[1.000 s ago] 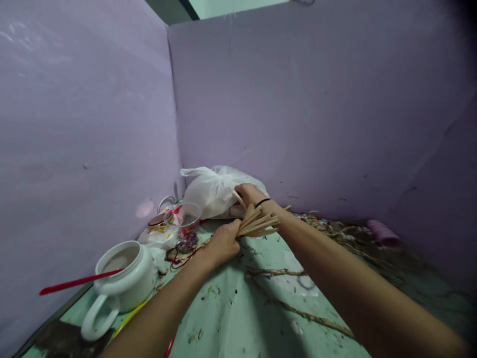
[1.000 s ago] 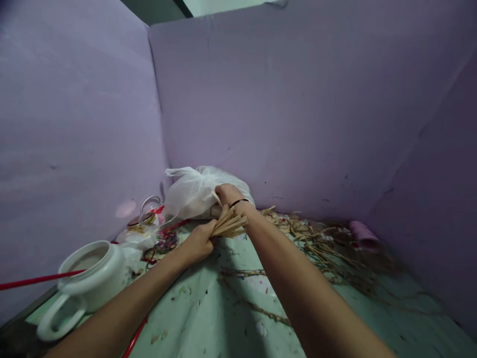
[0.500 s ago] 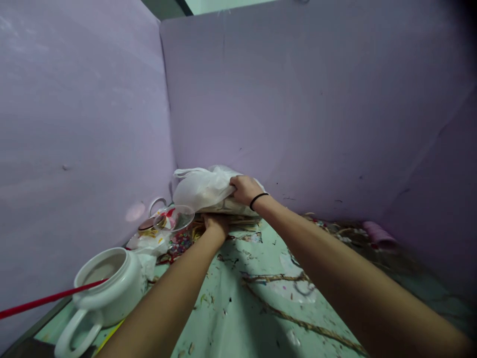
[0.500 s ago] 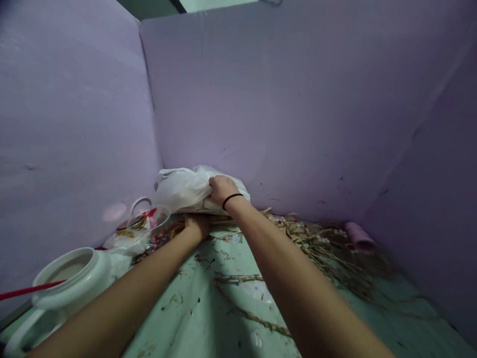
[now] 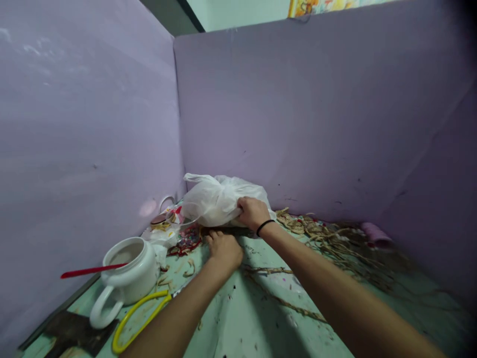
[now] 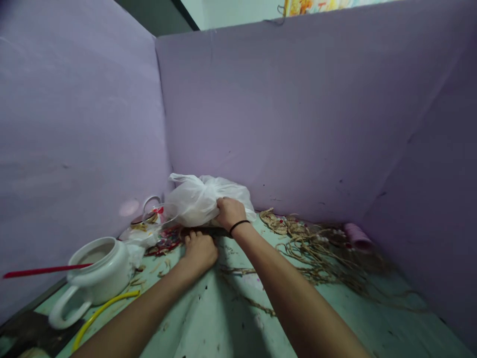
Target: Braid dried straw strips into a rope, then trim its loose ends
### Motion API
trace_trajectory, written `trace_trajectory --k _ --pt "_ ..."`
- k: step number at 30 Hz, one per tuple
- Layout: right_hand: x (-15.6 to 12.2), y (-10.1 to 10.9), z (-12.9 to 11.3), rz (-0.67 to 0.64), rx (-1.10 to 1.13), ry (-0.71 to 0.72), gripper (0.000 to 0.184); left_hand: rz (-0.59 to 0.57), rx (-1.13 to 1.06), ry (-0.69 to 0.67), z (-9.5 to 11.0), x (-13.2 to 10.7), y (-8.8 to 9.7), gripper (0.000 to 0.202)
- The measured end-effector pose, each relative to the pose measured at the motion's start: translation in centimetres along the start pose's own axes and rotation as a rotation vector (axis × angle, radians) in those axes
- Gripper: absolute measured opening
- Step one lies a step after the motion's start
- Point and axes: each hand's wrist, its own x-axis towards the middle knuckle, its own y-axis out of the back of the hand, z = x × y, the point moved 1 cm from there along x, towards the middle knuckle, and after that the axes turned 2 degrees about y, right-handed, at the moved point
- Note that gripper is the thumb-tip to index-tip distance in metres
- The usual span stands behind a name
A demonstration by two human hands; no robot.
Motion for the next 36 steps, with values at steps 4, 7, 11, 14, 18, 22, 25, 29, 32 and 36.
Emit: trace_trajectory --k 4,7,11,14,18,22,25,29,32,36 --pt "-2.7 -1.1 -1.4 -0.153 -0.010 0.113 0.027 -0.108 -0.020 -0.097 -0.1 -1.4 0.0 0.045" --pt "-3.5 -1.6 -2.2 -0.186 0.004 0.122 0.030 -0.073 0.014 -0.145 0.2 -4.6 1.8 0.054" --pt "-5.0 -0.2 -3.3 -0.223 0.034 0.075 0.037 -0.144 -0.034 -0.296 -1.9 -9.4 5.5 0.035" --pt "-7.9 2.5 -3.2 -0.147 0.114 -0.010 0.043 -0.190 0.088 -0.123 -6.7 -11.3 6.5 0.035" --pt "-13.1 5.8 -1.0 -0.121 0.229 -0.116 0.023 -0.196 0.216 -0.111 -12.2 -12.4 4.7 0.038" --pt "-16.0 6.9 0.7 -0.109 0.275 -0.164 0.023 -0.193 0.167 -0.103 -13.6 -13.0 2.9 0.039" --pt "-15.0 6.9 0.0 -0.067 0.291 -0.155 0.026 -0.193 0.142 -0.126 -13.2 -13.3 3.1 0.040" --pt "-12.3 6.4 -2.5 0.001 0.323 -0.113 0.034 -0.188 0.118 -0.144 -12.5 -13.6 3.5 0.041" --pt "-12.0 5.8 -3.5 0.005 0.348 -0.112 0.037 -0.141 0.116 -0.095 -12.2 -13.6 3.3 0.040" --pt "-15.6 5.6 -1.5 0.036 0.412 -0.208 0.034 -0.152 0.054 -0.117 -12.3 -13.6 3.7 0.028"
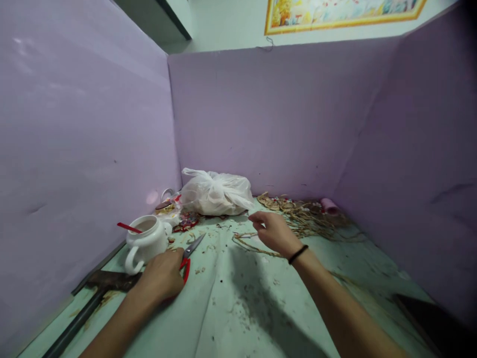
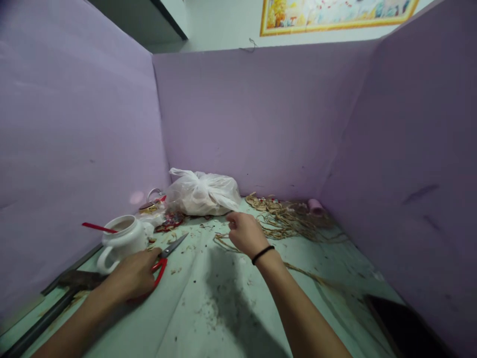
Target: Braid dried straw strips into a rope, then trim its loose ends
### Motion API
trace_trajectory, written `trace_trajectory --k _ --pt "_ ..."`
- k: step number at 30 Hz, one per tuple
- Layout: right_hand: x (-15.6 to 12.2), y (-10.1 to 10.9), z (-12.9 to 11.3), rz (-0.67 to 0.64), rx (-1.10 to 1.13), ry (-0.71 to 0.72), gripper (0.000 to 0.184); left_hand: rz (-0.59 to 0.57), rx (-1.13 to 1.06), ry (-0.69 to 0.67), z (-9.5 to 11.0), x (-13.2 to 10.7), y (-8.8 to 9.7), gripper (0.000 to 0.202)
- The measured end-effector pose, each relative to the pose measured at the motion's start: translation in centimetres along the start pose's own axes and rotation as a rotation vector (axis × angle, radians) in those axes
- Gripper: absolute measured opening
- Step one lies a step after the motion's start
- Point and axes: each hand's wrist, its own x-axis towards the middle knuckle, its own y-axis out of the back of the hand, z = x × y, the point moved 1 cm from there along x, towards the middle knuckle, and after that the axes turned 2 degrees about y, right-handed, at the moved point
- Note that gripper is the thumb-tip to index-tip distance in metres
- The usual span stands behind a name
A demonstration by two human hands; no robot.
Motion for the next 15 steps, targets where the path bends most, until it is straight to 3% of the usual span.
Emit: trace_trajectory --k 4,7,9,12,14,15 --pt "-5.1 2.2 5.3 0.055 0.014 -0.186 0.027 0.098 -0.121 0.038 -0.2 -1.0 2.0 0.033" --pt "-8.3 3.3 9.2 0.122 0.045 -0.328 0.026 0.250 -0.470 0.031 1.0 -2.0 4.1 0.039" --pt "-9.6 3.5 11.1 0.176 0.030 -0.382 0.027 0.137 -0.846 0.021 2.9 -2.3 5.0 0.044" --pt "-10.5 3.3 12.3 0.200 -0.061 -0.438 0.027 -0.293 -1.481 -0.087 7.2 -2.3 4.8 0.038" --pt "-10.6 2.9 12.1 0.138 -0.135 -0.432 0.028 -0.402 -1.721 -0.097 10.0 -2.0 3.3 0.033" --pt "-10.5 2.6 11.9 0.084 -0.173 -0.405 0.029 -0.401 -1.794 -0.100 11.1 -1.8 2.3 0.032"
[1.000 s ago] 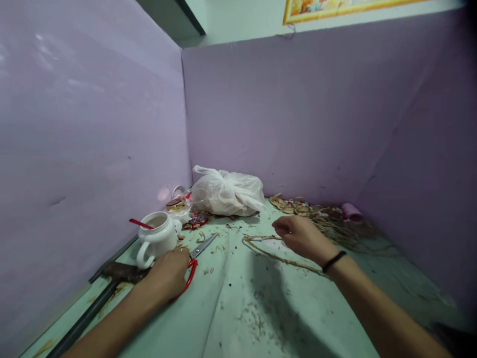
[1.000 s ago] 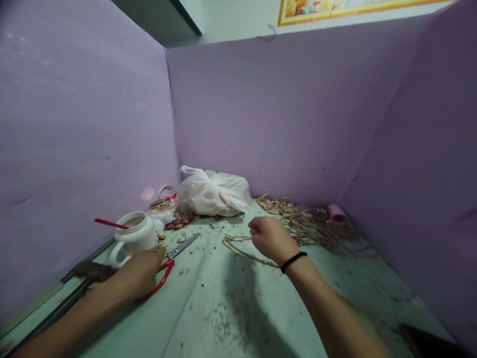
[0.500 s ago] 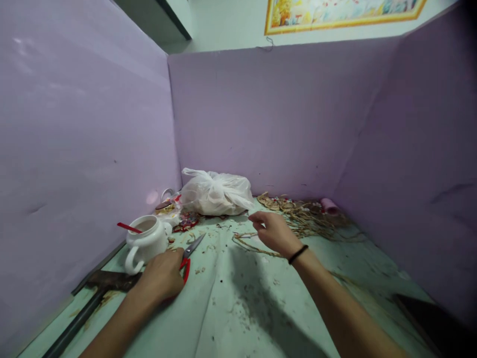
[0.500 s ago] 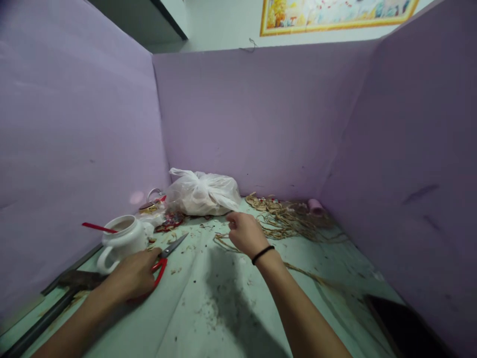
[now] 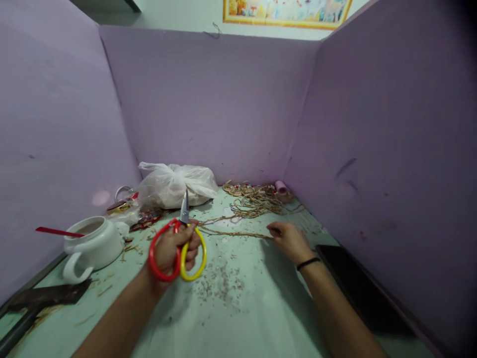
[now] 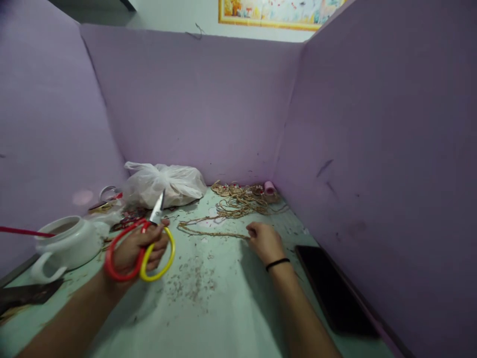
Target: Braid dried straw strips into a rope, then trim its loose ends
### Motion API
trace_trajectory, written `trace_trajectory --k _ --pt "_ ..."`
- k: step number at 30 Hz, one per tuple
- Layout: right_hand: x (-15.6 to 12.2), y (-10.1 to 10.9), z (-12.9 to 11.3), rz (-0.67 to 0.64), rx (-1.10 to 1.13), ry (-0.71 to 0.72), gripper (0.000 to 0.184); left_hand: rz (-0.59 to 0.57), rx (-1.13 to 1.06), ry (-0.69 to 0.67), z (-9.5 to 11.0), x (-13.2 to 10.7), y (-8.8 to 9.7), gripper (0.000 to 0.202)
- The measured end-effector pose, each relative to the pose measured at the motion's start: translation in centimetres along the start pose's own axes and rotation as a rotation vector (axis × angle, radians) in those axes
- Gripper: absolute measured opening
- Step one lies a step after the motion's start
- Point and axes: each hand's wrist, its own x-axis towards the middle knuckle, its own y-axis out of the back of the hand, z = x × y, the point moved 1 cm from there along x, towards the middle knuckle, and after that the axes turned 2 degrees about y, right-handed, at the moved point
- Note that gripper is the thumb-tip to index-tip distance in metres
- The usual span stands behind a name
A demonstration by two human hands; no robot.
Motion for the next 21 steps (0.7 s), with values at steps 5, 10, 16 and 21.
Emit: trace_trajectory --k 5,10,16,21 --pt "-0.5 -1.1 -1.5 -0.152 -0.205 0.123 0.027 -0.133 -0.152 0.083 -4.4 1.2 -0.7 0.043" --pt "-0.9 -1.0 -1.8 -0.143 -0.223 0.016 0.022 -0.102 -0.163 0.107 -3.7 0.7 0.5 0.032" --pt "-3.6 -0.9 -7.0 -0.365 0.607 0.083 0.006 0.049 -0.141 0.131 -4.6 1.7 0.8 0.027" --pt "-7.1 -4.5 -11.3 -0.686 1.559 -0.132 0.033 0.002 -0.191 -0.007 -4.6 1.7 0.4 0.032"
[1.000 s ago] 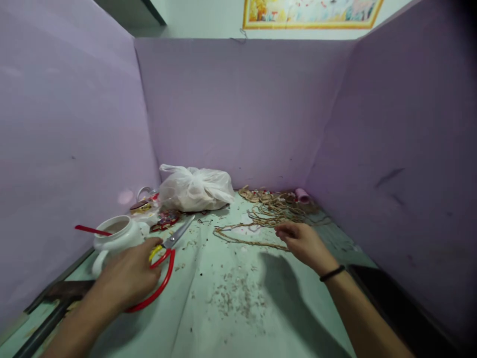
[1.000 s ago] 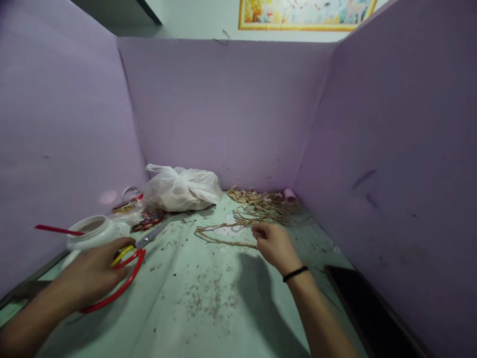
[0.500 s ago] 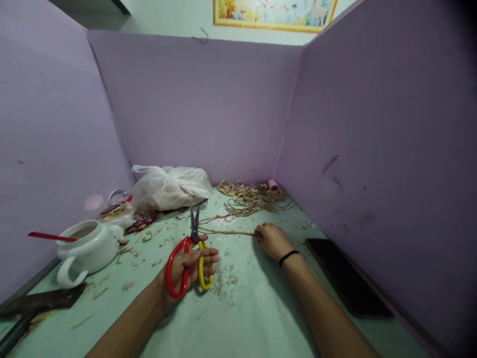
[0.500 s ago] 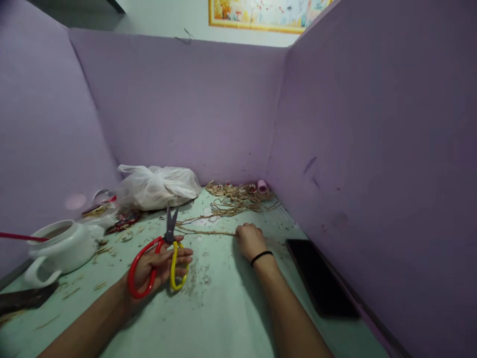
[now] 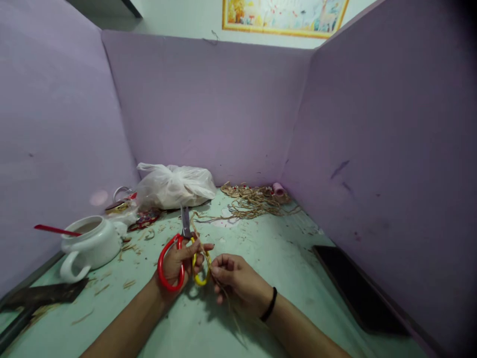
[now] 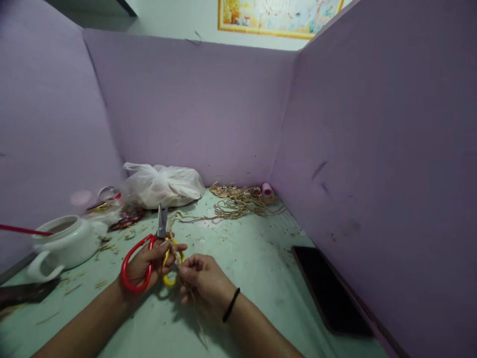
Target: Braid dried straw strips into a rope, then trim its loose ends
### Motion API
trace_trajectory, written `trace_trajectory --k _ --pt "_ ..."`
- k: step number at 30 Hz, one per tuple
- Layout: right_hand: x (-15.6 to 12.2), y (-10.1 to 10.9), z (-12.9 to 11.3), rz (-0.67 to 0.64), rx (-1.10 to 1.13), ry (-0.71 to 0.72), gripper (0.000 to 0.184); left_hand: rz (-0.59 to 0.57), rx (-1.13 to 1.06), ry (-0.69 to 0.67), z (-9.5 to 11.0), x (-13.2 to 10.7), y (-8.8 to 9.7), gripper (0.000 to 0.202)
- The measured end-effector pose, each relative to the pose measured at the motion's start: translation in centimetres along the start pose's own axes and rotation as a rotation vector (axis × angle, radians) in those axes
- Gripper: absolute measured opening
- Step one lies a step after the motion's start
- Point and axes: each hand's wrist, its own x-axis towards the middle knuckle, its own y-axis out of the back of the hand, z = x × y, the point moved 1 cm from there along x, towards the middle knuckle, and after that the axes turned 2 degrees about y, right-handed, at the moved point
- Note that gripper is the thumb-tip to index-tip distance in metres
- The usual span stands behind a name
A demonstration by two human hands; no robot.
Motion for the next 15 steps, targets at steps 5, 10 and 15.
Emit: trace_trajectory --k 5,10,15 --pt "0.1 0.9 1.4 -0.147 0.135 -0.221 0.030 0.048 0.046 -0.053 0.1 0.3 0.7 0.043" --pt "-0.1 2.2 0.6 -0.277 0.107 -0.290 0.032 0.053 0.031 -0.049 0.5 0.8 1.6 0.040" --pt "-0.1 2.4 0.9 -0.284 0.111 -0.303 0.028 0.031 0.045 -0.057 1.0 0.8 1.7 0.034"
